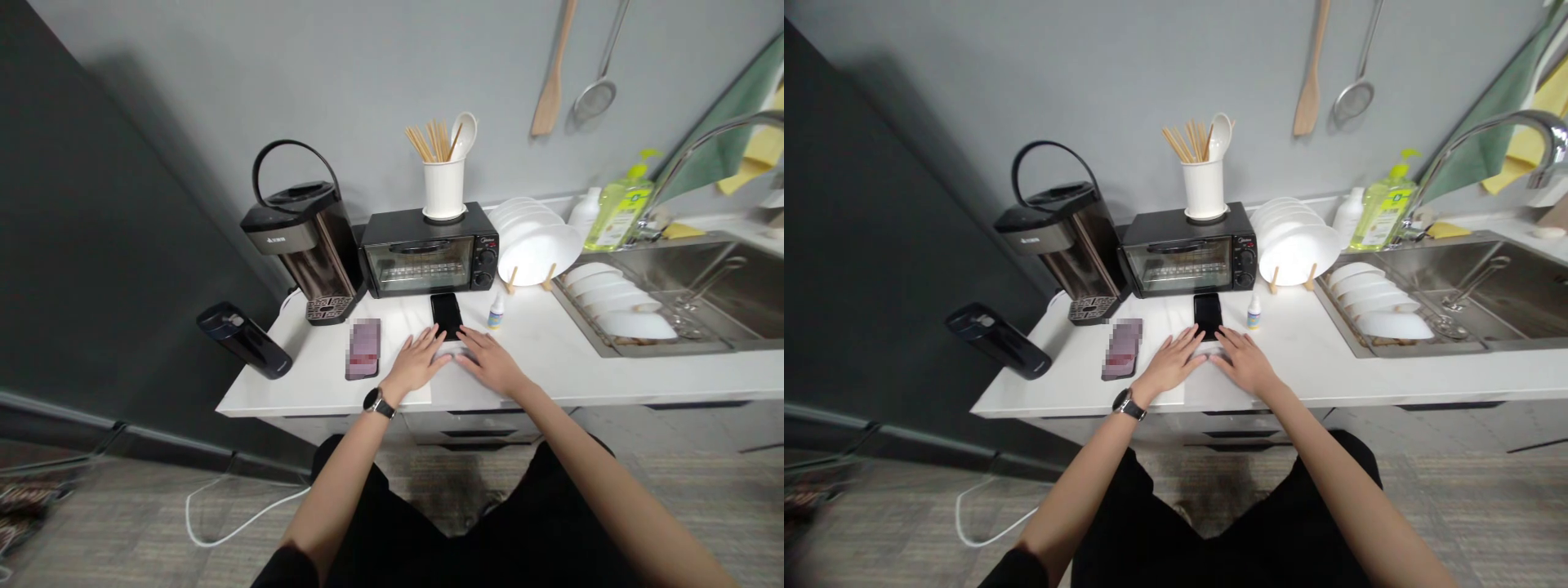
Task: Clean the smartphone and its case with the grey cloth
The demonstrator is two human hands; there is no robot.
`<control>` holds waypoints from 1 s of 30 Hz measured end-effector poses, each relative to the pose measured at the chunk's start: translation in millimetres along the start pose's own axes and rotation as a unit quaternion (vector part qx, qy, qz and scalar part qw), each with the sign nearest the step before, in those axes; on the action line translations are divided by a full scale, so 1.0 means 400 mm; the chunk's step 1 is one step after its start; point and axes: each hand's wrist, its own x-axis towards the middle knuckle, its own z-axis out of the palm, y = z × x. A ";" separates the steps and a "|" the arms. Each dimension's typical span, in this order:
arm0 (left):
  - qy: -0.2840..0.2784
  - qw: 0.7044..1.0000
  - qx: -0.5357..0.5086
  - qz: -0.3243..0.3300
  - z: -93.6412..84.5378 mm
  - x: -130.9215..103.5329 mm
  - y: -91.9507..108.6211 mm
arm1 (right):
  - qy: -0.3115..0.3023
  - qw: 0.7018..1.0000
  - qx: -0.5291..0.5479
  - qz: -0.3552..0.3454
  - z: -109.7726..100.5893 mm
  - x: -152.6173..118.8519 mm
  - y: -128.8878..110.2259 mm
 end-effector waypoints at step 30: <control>0.018 0.992 0.121 -0.007 -0.058 -0.120 0.039 | -0.005 0.998 0.004 -0.055 -0.047 -0.095 -0.029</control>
